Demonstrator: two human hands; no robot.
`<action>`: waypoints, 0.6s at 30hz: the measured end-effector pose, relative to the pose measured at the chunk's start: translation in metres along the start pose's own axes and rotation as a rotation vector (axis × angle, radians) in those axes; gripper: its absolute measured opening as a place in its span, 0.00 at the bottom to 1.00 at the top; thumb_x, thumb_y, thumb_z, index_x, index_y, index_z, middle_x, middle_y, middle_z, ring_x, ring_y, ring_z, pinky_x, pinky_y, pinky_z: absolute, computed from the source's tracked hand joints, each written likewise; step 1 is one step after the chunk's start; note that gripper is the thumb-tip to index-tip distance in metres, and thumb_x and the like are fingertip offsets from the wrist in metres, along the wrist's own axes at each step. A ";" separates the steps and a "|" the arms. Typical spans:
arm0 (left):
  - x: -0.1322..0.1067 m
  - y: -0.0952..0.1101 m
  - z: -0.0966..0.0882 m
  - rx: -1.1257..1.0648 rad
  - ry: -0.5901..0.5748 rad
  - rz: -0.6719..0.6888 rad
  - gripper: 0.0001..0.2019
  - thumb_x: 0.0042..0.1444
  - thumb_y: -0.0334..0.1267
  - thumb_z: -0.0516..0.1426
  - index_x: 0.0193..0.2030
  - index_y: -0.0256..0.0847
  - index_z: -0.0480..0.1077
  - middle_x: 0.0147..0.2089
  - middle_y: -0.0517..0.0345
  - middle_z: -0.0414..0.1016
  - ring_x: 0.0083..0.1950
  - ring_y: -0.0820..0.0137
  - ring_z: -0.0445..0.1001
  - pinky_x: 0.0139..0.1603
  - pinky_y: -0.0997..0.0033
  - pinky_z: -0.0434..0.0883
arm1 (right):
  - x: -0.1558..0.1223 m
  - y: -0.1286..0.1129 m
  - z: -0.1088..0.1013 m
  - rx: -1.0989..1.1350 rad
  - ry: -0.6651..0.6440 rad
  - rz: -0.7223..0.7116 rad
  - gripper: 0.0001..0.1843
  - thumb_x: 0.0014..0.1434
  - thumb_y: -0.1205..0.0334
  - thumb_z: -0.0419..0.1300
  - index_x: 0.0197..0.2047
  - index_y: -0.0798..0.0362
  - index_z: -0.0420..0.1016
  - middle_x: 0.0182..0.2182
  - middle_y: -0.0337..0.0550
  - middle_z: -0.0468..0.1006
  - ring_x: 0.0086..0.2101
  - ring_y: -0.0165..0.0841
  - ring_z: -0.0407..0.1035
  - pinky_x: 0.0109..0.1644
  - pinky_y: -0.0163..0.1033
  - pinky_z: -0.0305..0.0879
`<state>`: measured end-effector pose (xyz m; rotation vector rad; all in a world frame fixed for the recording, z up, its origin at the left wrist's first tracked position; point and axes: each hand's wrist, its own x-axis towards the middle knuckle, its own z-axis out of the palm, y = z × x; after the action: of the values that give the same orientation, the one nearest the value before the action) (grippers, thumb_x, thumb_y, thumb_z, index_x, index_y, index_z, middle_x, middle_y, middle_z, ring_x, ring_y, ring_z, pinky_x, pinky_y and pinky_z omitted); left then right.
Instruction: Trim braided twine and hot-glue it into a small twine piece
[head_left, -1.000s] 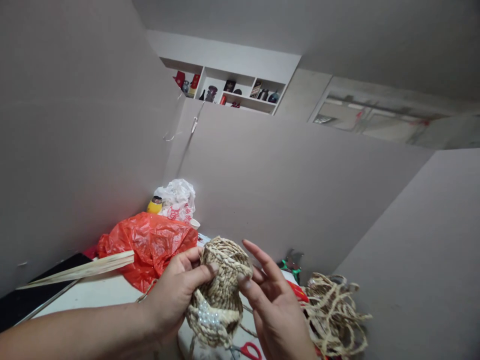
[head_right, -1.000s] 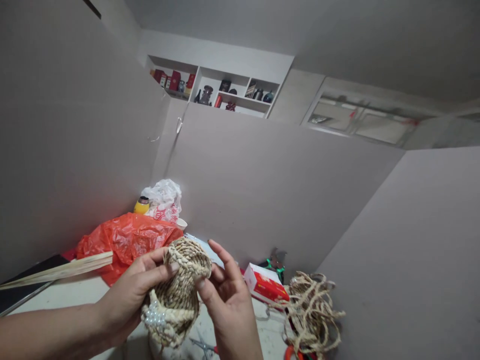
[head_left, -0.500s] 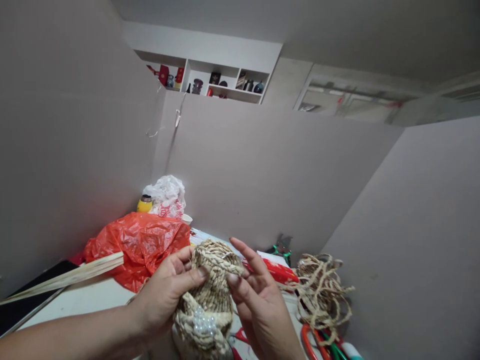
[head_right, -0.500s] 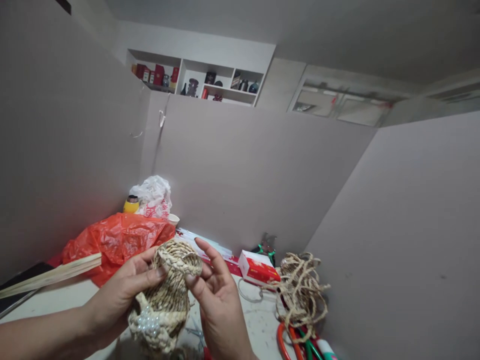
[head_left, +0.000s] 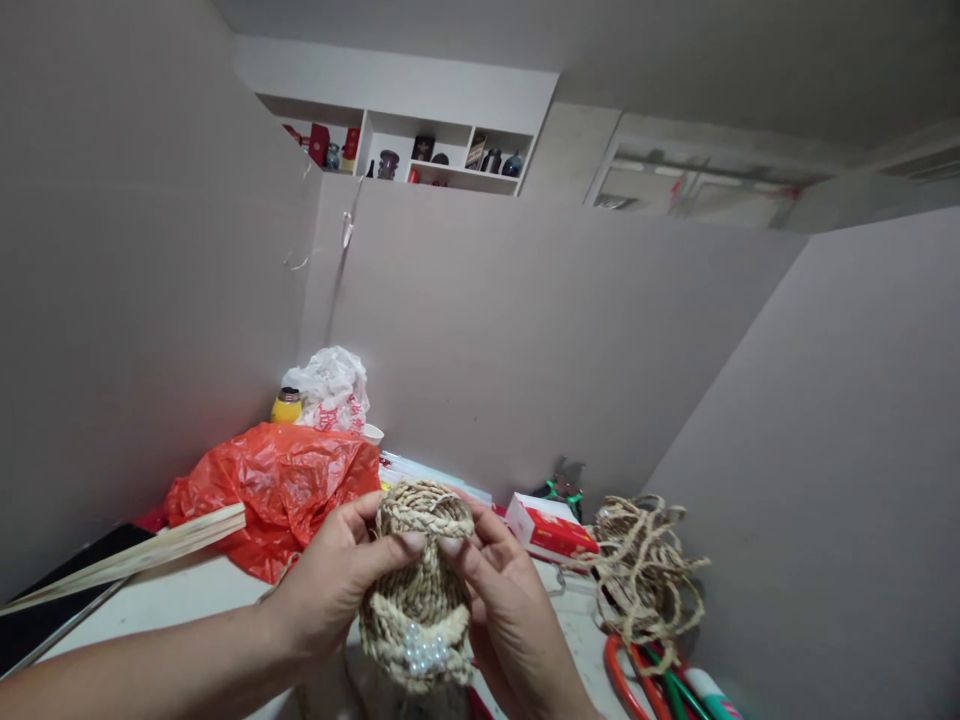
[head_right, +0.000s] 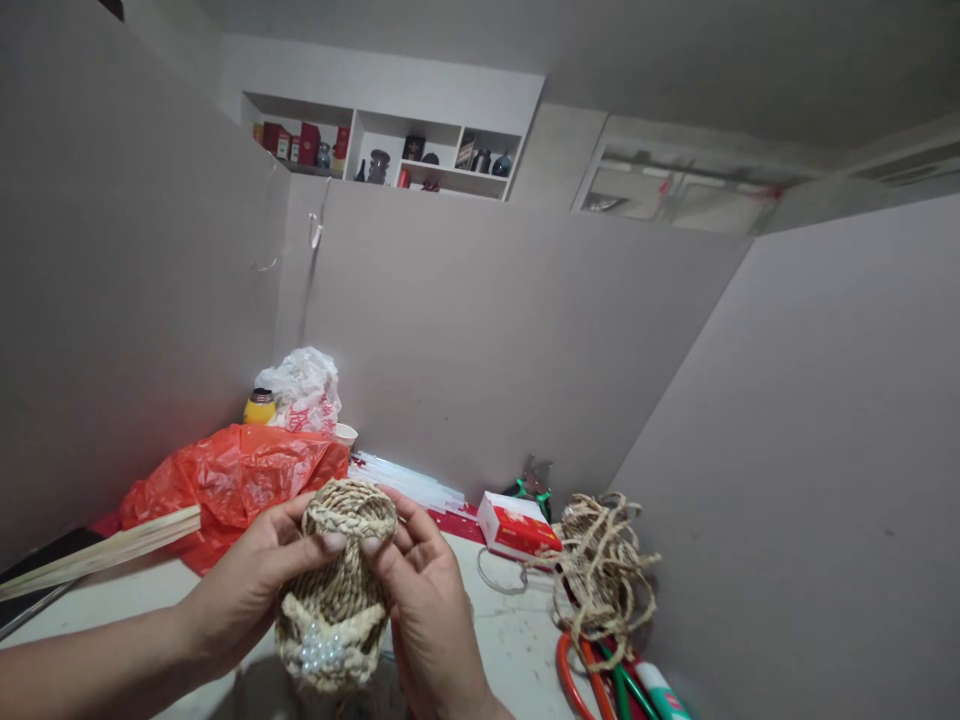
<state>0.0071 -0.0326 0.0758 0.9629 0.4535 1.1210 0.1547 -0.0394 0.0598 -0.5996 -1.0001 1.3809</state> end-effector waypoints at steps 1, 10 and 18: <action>0.000 0.000 -0.001 0.033 0.007 0.020 0.17 0.50 0.32 0.64 0.49 0.37 0.74 0.42 0.50 0.79 0.41 0.67 0.76 0.46 0.69 0.70 | 0.001 0.000 0.000 -0.022 -0.012 -0.007 0.20 0.52 0.62 0.68 0.49 0.47 0.75 0.44 0.44 0.79 0.44 0.37 0.72 0.50 0.42 0.66; 0.003 -0.001 -0.010 0.355 -0.014 0.189 0.13 0.51 0.31 0.62 0.44 0.40 0.77 0.39 0.56 0.79 0.38 0.70 0.73 0.41 0.74 0.69 | 0.004 0.002 -0.004 -0.173 -0.021 -0.050 0.16 0.52 0.64 0.68 0.45 0.49 0.78 0.40 0.42 0.80 0.41 0.37 0.72 0.48 0.41 0.66; 0.011 -0.004 -0.012 0.353 0.002 0.179 0.13 0.50 0.33 0.63 0.45 0.39 0.77 0.40 0.54 0.79 0.40 0.66 0.75 0.42 0.72 0.70 | 0.006 0.006 -0.005 -0.223 0.018 -0.097 0.17 0.50 0.63 0.68 0.45 0.49 0.79 0.41 0.43 0.80 0.44 0.40 0.71 0.50 0.43 0.66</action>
<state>0.0044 -0.0183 0.0677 1.3310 0.5881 1.2264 0.1547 -0.0317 0.0535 -0.7177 -1.1626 1.1848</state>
